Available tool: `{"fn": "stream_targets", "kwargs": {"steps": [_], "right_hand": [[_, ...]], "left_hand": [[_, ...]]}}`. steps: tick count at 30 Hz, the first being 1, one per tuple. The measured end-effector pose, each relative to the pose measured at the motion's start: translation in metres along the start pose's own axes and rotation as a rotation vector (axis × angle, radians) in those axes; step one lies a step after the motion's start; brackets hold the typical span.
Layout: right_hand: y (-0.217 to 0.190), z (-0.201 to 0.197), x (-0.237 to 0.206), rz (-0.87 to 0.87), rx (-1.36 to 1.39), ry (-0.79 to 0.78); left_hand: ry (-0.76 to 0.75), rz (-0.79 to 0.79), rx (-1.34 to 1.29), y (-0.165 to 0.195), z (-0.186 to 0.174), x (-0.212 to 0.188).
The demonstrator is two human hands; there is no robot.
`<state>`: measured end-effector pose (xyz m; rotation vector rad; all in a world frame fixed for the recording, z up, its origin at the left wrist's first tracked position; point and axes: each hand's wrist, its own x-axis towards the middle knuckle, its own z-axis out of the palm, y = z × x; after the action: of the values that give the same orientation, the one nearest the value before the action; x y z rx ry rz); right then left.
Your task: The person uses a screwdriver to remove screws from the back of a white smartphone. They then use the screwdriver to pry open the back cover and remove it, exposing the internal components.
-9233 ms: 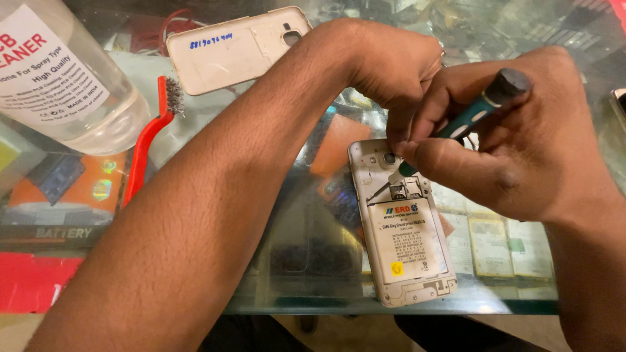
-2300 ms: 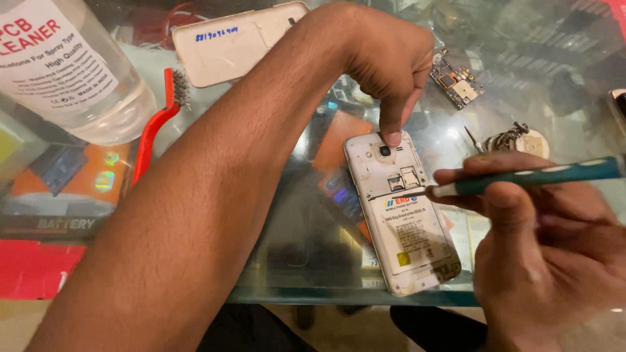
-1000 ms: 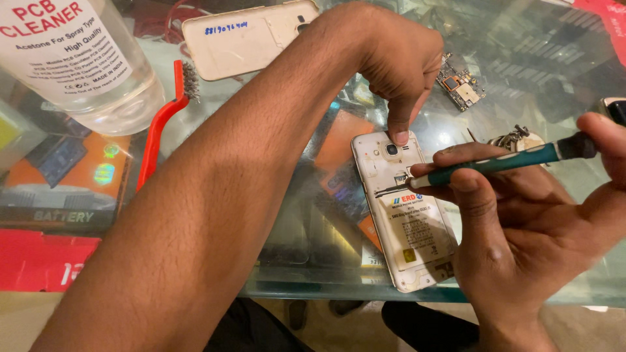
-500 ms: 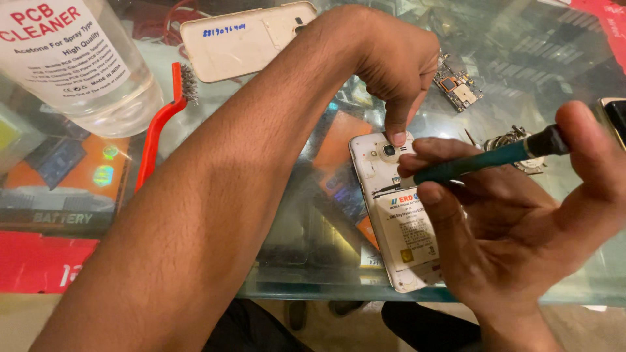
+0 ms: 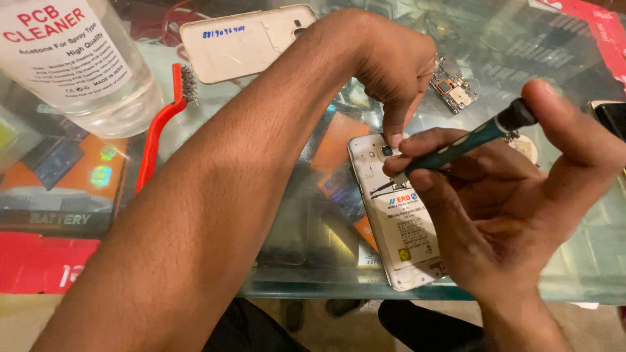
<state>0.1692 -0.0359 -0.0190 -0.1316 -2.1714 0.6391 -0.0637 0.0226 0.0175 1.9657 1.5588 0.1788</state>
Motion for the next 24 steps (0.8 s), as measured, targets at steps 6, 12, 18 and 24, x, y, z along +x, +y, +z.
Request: {"fn": "stream_targets", "kwargs": {"steps": [6,12,18,24], "right_hand": [[0.004,-0.002,0.002,-0.042,-0.125,0.015],[0.001,0.000,0.005,0.036,0.122,0.016],[-0.005,0.004,0.008,0.025,0.033,0.015],[-0.007,0.011,0.009,0.046,0.012,0.029]], "left_hand": [[0.025,-0.036,-0.002,0.001,0.003,-0.002],[0.017,-0.024,0.017,0.003,0.001,-0.005],[0.029,-0.037,0.019,0.002,0.001,-0.003],[0.022,-0.034,0.021,-0.001,0.002,-0.005]]}}
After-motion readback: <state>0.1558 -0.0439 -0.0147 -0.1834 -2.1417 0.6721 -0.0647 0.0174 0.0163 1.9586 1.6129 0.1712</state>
